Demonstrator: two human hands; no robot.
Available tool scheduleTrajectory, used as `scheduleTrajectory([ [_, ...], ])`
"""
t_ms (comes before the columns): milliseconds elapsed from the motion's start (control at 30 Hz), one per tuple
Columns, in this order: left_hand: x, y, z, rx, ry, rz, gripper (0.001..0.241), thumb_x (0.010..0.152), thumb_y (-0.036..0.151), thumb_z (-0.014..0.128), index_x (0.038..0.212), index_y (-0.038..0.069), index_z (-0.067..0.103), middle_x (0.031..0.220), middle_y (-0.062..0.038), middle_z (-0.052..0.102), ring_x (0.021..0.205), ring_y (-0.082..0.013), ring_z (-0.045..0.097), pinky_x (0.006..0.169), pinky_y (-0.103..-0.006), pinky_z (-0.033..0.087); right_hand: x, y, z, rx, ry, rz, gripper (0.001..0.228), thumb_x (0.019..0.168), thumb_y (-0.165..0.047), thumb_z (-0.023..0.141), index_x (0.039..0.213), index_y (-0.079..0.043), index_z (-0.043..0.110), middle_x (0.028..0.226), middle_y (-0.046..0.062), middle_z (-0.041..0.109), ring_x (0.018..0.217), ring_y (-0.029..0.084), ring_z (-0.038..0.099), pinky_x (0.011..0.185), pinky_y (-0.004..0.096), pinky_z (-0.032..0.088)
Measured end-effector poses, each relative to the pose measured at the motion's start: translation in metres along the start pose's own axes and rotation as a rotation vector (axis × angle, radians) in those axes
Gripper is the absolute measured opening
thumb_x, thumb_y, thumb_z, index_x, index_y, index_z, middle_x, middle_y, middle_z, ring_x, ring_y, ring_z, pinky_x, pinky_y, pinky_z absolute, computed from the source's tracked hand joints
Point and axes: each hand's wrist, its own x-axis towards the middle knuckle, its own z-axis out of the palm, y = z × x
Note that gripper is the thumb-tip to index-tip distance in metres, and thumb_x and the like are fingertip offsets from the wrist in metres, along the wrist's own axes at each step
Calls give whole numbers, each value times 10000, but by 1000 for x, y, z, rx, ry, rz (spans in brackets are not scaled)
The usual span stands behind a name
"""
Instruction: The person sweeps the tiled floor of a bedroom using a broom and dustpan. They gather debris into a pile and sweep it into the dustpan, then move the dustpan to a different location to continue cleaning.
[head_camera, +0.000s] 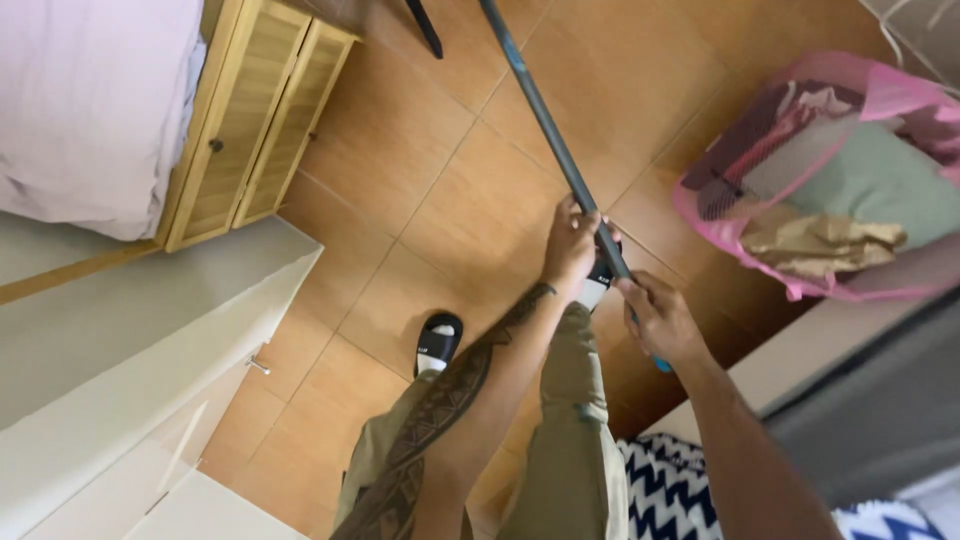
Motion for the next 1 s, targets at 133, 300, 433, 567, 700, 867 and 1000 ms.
scheduleTrajectory([
  [133, 74, 9, -13, 68, 279, -30, 457, 1011, 125, 549, 1430, 116, 367, 1002, -118, 618, 757, -245, 703, 587, -383, 606, 90, -7, -26, -236, -91, -336, 340, 1072, -335, 529, 1105, -39, 693, 626, 63, 525, 496, 132, 478, 443, 303, 383],
  [300, 110, 54, -1, 74, 373, -107, 373, 1045, 183, 486, 1400, 97, 410, 1032, -111, 619, 816, -277, 727, 633, -419, 647, 133, -73, -48, -318, -190, 4, 391, 1028, -412, 568, 1124, -52, 687, 656, 98, 545, 549, 194, 528, 487, 376, 420],
  [433, 106, 4, 30, 40, 250, -190, 300, 1071, 186, 481, 1336, 63, 415, 1026, -154, 605, 830, -325, 710, 711, -487, 654, 101, -74, -100, -598, -135, -151, 413, 1022, -406, 574, 1185, -44, 689, 701, 192, 617, 665, 294, 619, 666, 428, 500],
  [567, 56, -9, 111, -140, 176, -386, 384, 1024, 137, 539, 1316, 96, 293, 1020, -195, 568, 812, -347, 678, 716, -508, 640, 52, -22, -171, -653, -51, -131, 476, 1012, -412, 606, 1352, -82, 655, 790, 163, 605, 661, 211, 584, 604, 399, 468],
  [700, 34, -6, 144, 23, 108, -289, 421, 1071, 193, 512, 1381, 13, 290, 1082, -239, 565, 875, -332, 711, 759, -467, 627, 39, -31, -188, -535, -68, 318, 486, 986, -416, 635, 1386, -141, 662, 644, 140, 517, 530, 197, 480, 492, 381, 403],
  [867, 78, 19, 110, 15, 243, -97, 446, 1059, 168, 500, 1434, 26, 305, 1117, -191, 548, 845, -277, 695, 688, -449, 661, 83, -91, -150, -722, -70, -48, 437, 979, -430, 629, 1246, -89, 688, 627, 62, 568, 576, 182, 578, 557, 361, 463],
  [1000, 117, 77, 79, 125, 268, -137, 495, 1046, 190, 443, 1485, 70, 249, 1082, -204, 588, 834, -284, 719, 709, -435, 685, 112, -148, -109, -578, -110, -139, 447, 995, -424, 600, 1271, -79, 671, 626, 144, 549, 594, 234, 523, 586, 414, 476],
])
